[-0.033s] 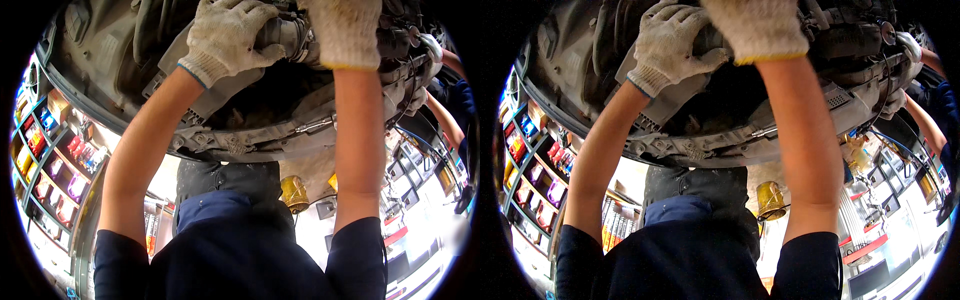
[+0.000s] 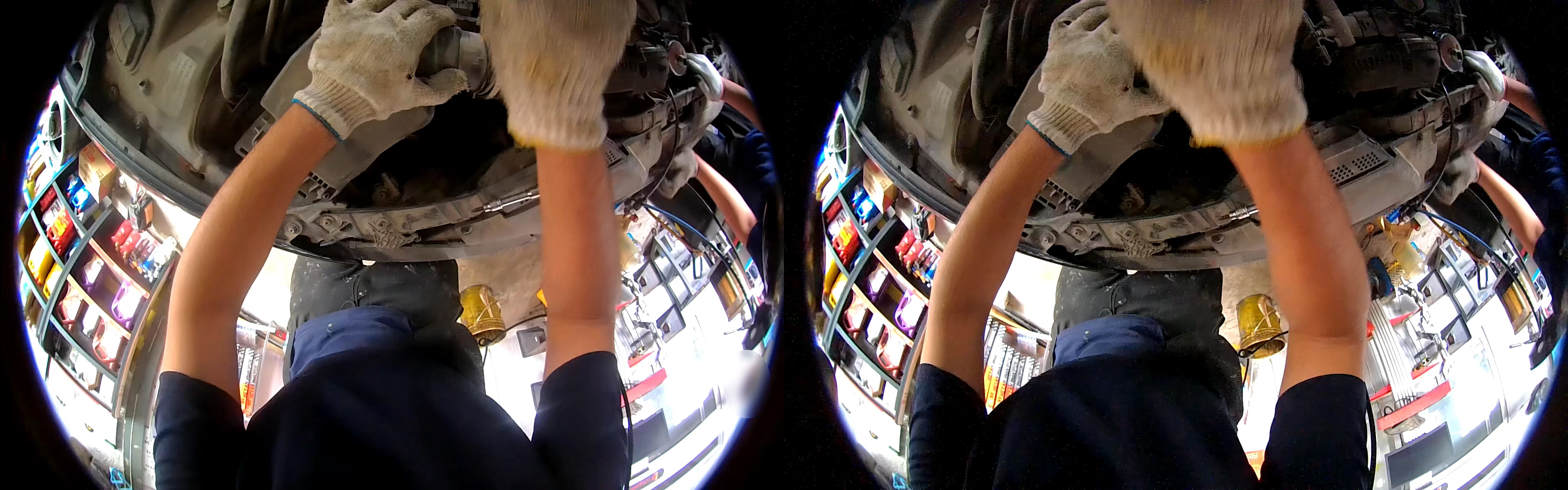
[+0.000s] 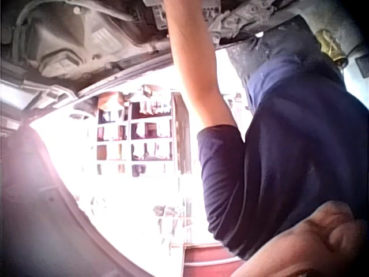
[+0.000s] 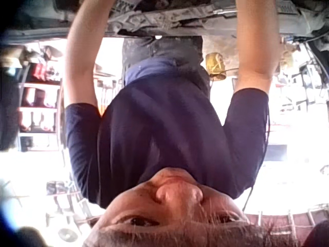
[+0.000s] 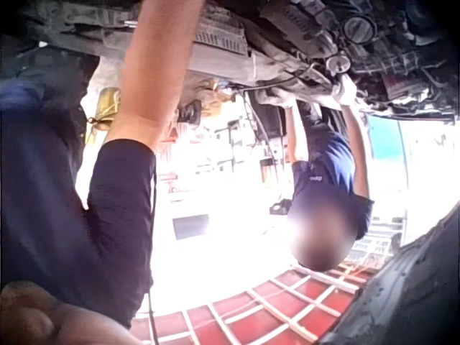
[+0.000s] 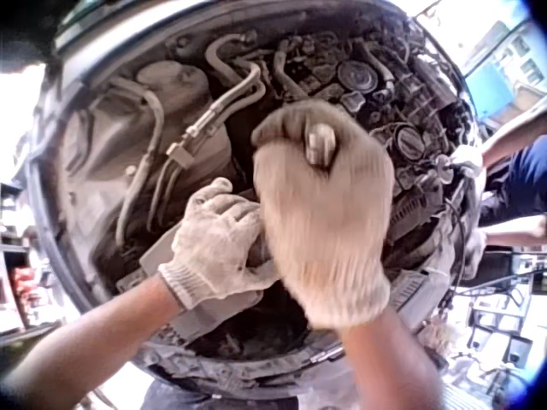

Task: The person removes the air intake assembly from a car engine. They loosen hose clamps with a ratchet, detach hoses, and lift the plastic housing out of the engine bay, placing it on the floor.

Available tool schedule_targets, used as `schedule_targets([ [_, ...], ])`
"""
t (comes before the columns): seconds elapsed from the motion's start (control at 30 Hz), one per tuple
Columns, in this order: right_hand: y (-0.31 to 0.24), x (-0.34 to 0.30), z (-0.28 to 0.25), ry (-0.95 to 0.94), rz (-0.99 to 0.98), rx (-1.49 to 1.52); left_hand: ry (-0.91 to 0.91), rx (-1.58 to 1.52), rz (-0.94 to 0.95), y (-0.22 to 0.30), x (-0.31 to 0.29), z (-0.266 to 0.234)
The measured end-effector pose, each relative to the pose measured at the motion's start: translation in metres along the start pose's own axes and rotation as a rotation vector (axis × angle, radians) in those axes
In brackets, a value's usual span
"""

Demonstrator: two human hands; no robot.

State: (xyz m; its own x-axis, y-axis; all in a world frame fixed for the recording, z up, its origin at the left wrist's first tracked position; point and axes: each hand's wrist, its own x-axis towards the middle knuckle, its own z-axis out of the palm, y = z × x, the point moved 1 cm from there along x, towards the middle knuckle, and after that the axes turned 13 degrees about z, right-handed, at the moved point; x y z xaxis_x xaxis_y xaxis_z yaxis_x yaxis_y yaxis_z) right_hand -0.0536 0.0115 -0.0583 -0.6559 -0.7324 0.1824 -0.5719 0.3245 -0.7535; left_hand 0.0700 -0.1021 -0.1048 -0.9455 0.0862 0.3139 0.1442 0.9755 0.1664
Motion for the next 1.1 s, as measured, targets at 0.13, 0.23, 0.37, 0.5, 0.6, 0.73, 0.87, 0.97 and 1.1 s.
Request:
schedule_targets([
  [0.13,-0.013,-0.018,-0.02,0.036,-0.011,0.094,0.012,-0.002,0.003,0.001,0.001,-0.004],
  [0.23,0.01,-0.008,-0.044,0.147,0.147,0.236,0.017,0.0,0.012,0.003,0.003,-0.006],
  [0.37,0.005,-0.048,-0.042,0.348,-0.029,0.387,0.022,0.003,0.02,0.003,0.005,-0.005],
  [0.5,-0.004,-0.109,-0.065,0.37,0.195,0.302,0.018,0.016,0.028,0.004,0.002,-0.004],
  [0.6,-0.041,-0.155,-0.089,0.227,0.708,0.144,0.009,0.029,0.034,0.004,-0.002,0.0],
  [0.73,-0.066,-0.17,-0.103,-0.077,0.968,0.003,0.006,0.061,0.06,0.006,0.0,0.0],
  [0.87,-0.04,-0.179,-0.099,-0.303,1.118,0.266,-0.064,0.113,0.112,0.011,0.011,-0.006],
  [0.97,-0.025,-0.189,-0.097,-0.23,1.499,1.337,-0.213,0.183,0.104,0.029,0.024,-0.014],
  [1.1,-0.008,-0.205,-0.064,-0.145,1.243,0.936,-0.502,0.242,0.05,0.05,0.056,0.002],
])
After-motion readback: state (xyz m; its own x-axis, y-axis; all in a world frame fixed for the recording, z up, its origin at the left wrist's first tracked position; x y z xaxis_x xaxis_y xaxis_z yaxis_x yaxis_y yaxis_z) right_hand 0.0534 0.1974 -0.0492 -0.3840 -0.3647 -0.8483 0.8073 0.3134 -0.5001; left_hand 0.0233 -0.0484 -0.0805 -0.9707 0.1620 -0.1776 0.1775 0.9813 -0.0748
